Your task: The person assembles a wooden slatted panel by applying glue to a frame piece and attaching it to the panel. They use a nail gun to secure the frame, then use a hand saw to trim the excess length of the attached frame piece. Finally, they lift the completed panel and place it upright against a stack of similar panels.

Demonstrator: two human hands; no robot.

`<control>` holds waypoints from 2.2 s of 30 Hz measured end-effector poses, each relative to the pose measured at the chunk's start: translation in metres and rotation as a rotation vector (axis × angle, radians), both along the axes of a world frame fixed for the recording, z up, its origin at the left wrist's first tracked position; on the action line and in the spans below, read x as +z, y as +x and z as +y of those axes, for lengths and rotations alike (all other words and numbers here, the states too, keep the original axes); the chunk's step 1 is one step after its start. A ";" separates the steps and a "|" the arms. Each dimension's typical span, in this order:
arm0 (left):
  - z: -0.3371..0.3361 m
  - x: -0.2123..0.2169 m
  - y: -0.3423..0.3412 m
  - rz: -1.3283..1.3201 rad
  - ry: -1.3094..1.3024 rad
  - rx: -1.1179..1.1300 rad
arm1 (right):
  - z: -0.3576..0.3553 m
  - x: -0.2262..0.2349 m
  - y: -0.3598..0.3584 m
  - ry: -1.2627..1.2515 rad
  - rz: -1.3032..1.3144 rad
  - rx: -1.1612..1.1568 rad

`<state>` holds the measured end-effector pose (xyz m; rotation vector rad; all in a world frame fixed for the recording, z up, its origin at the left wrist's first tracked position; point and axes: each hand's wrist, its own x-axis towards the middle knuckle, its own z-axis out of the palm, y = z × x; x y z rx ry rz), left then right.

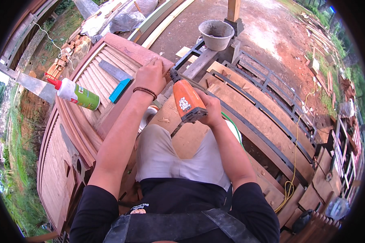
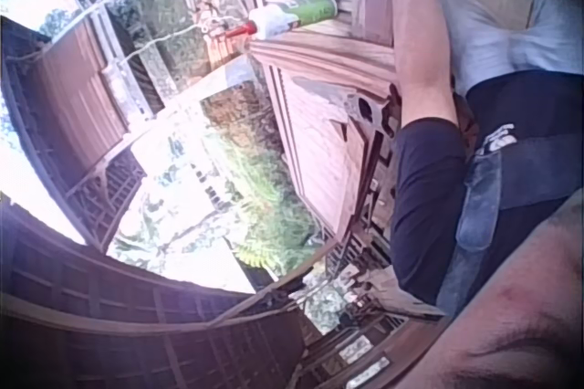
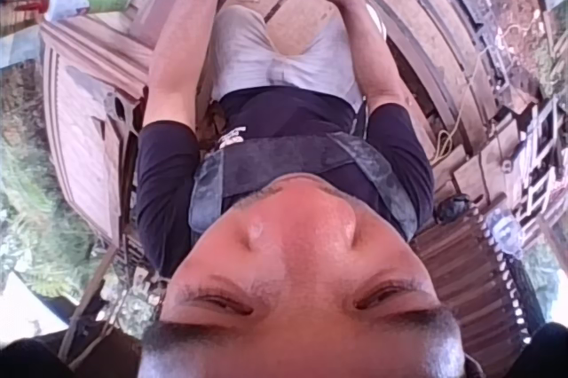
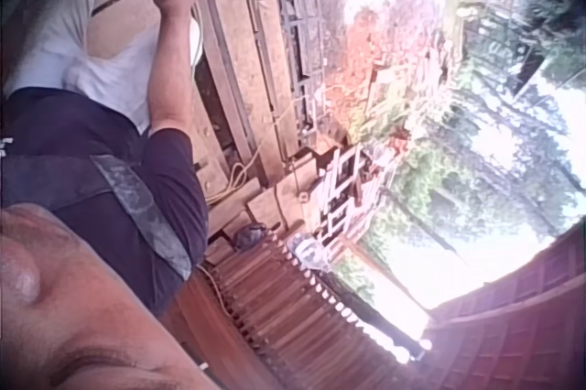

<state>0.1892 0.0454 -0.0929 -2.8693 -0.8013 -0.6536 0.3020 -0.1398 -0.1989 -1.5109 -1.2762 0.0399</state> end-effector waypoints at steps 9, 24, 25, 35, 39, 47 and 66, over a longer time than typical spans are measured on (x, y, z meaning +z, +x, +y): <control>-0.010 0.010 -0.002 -0.009 -0.066 0.012 | -0.033 -0.008 0.018 0.160 0.070 -0.179; -0.010 0.010 0.004 -0.141 -0.176 0.140 | -0.108 -0.011 0.041 -0.417 0.089 -0.589; -0.007 0.008 0.003 -0.168 -0.166 0.150 | -0.110 -0.011 0.043 -0.476 0.110 -0.592; -0.011 0.006 0.007 -0.316 -0.157 0.139 | -0.126 0.003 0.036 -0.914 0.222 -0.537; -0.007 0.013 -0.012 -0.334 -0.254 0.245 | -0.139 0.020 0.010 -1.134 0.350 -0.478; 0.036 0.024 -0.109 0.178 -0.591 0.710 | -0.186 0.045 -0.062 -1.248 0.501 -0.376; 0.083 0.085 0.059 -0.095 -1.154 -0.073 | -0.174 0.053 -0.119 -1.246 0.761 -0.624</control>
